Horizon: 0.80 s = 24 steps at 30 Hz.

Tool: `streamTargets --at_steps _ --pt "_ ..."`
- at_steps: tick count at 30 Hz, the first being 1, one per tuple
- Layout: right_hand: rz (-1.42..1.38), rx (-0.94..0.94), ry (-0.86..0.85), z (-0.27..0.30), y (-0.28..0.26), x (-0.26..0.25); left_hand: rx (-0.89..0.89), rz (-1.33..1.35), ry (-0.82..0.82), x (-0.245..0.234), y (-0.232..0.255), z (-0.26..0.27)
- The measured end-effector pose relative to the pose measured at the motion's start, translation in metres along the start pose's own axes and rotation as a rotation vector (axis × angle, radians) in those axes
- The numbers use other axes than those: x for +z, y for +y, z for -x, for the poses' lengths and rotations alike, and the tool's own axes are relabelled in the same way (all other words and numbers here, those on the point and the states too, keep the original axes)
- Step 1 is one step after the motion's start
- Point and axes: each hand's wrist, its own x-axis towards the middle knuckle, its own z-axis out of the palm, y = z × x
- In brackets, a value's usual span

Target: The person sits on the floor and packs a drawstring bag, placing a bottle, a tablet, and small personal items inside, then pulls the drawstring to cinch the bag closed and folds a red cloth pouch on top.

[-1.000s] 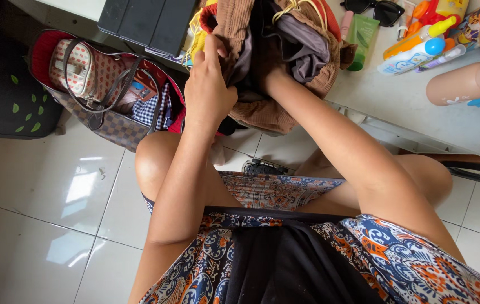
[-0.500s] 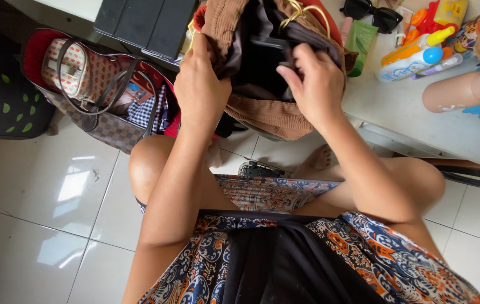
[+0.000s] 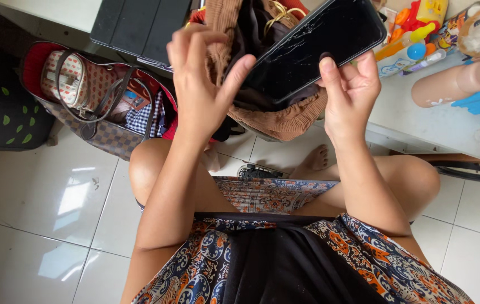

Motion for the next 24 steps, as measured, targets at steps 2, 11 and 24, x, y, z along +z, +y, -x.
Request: streamTargets --at_steps 2,11,24 --pt "-0.024 0.029 -0.023 0.0 -0.012 0.01 -0.009 0.206 -0.116 -0.016 0.007 -0.002" --pt "-0.134 0.083 -0.361 -0.008 -0.046 0.109 -0.578 0.708 -0.442 -0.118 -0.018 0.029" --pt "-0.193 0.587 -0.722 0.032 0.065 0.188 -0.63 0.83 -0.095 -0.145 -0.157 0.021"
